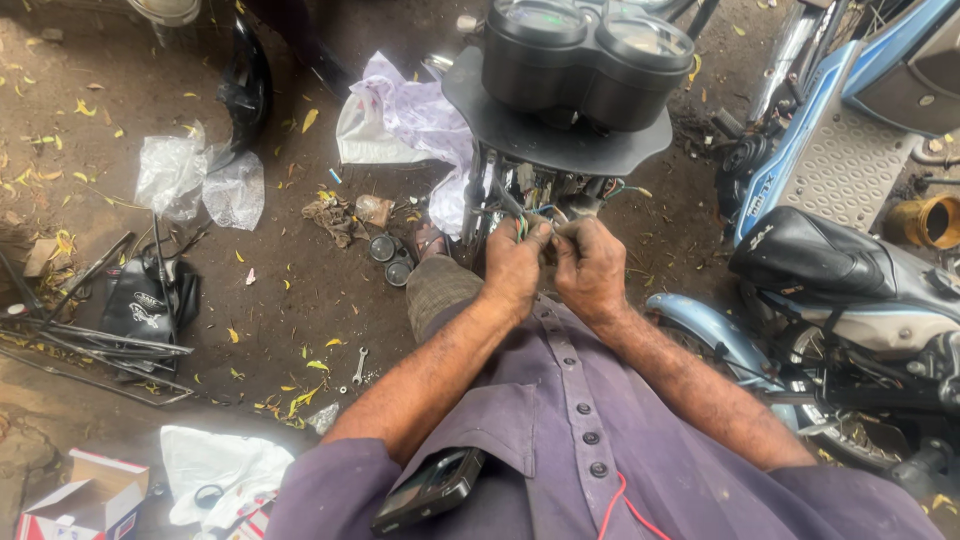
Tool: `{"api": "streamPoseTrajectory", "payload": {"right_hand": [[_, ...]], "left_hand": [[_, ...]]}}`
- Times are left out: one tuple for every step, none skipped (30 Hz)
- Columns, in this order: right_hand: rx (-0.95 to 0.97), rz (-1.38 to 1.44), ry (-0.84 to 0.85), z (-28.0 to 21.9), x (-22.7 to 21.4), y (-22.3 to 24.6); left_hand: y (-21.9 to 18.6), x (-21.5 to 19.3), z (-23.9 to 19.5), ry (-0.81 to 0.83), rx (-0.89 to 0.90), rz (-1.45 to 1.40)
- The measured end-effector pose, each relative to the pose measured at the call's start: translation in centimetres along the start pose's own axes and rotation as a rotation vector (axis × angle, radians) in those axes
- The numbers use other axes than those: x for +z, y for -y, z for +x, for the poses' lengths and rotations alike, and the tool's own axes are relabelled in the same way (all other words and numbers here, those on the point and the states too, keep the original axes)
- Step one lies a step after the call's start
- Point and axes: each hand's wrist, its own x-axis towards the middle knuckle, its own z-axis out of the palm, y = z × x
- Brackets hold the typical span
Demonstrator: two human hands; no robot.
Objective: The person works on the exposed wiring harness beneath the motorcycle's instrument cluster. They separate, twist, and connect individual wires by hand, occasionally adjusting the handlebars and cluster. The task involves organizing and joining electrical connections without visible tools.
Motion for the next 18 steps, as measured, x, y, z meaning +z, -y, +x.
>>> {"api": "streamPoseTrajectory", "payload": {"right_hand": [[-0.011, -0.006, 0.003, 0.2, 0.1, 0.1], [-0.021, -0.012, 0.006, 0.5, 0.0, 0.1], [-0.021, -0.014, 0.048, 1.0, 0.0, 0.1], [-0.021, -0.016, 0.09, 1.4, -0.3, 0.1], [-0.024, -0.018, 0.134, 2.1, -0.7, -0.2], [0.085, 0.121, 0.161, 2.8, -1.2, -0.7], [0.203, 0.261, 0.181, 3.2, -2.1, -1.2], [0.32, 0.403, 0.199, 3.4, -2.9, -1.8], [0.399, 0.396, 0.199, 3.2, -3.5, -2.2], [0.479, 0.39, 0.199, 3.0, -4.2, -2.7], [0.554, 0.385, 0.209, 2.8, -4.4, -3.0], [0.596, 0.428, 0.272, 2.5, -4.5, -3.3], [0.642, 0.475, 0.339, 2.0, -4.3, -3.5], [0.688, 0.521, 0.407, 1.4, -3.9, -3.5], [0.677, 0.56, 0.432, 1.1, -3.5, -3.5], [0.666, 0.598, 0.457, 0.9, -3.1, -3.5], [0.659, 0.635, 0.476, 0.6, -2.8, -3.4], [0.689, 0.637, 0.501, 0.4, -2.6, -3.4]], "left_hand": [[-0.3, -0.2, 0.3, 0.014, 0.01, 0.009], [-0.5, -0.4, 0.4, 0.027, 0.019, 0.017], [-0.9, -0.7, 0.4, 0.034, -0.042, -0.007], [-1.3, -1.1, 0.3, 0.04, -0.103, -0.031], [-1.6, -1.2, 0.3, 0.045, -0.161, -0.057], [-1.9, -1.1, 0.2, 0.034, -0.158, -0.114], [-2.2, -1.3, 0.0, 0.027, -0.164, -0.163], [-2.5, -1.3, -0.2, 0.019, -0.169, -0.212], [-2.8, -1.6, -0.4, 0.06, -0.162, -0.24], [-3.2, -2.1, -0.5, 0.101, -0.156, -0.268], [-3.5, -2.6, -0.5, 0.135, -0.144, -0.302], [-3.8, -3.0, -0.4, 0.171, -0.164, -0.31], [-3.9, -3.6, -0.4, 0.199, -0.185, -0.316], [-4.0, -4.1, -0.3, 0.228, -0.205, -0.323], [-4.1, -4.4, -0.1, 0.221, -0.191, -0.335], [-4.2, -4.4, 0.1, 0.213, -0.176, -0.347], [-4.1, -4.5, 0.1, 0.211, -0.168, -0.357], [-4.1, -4.5, 0.0, 0.204, -0.167, -0.343]]}}
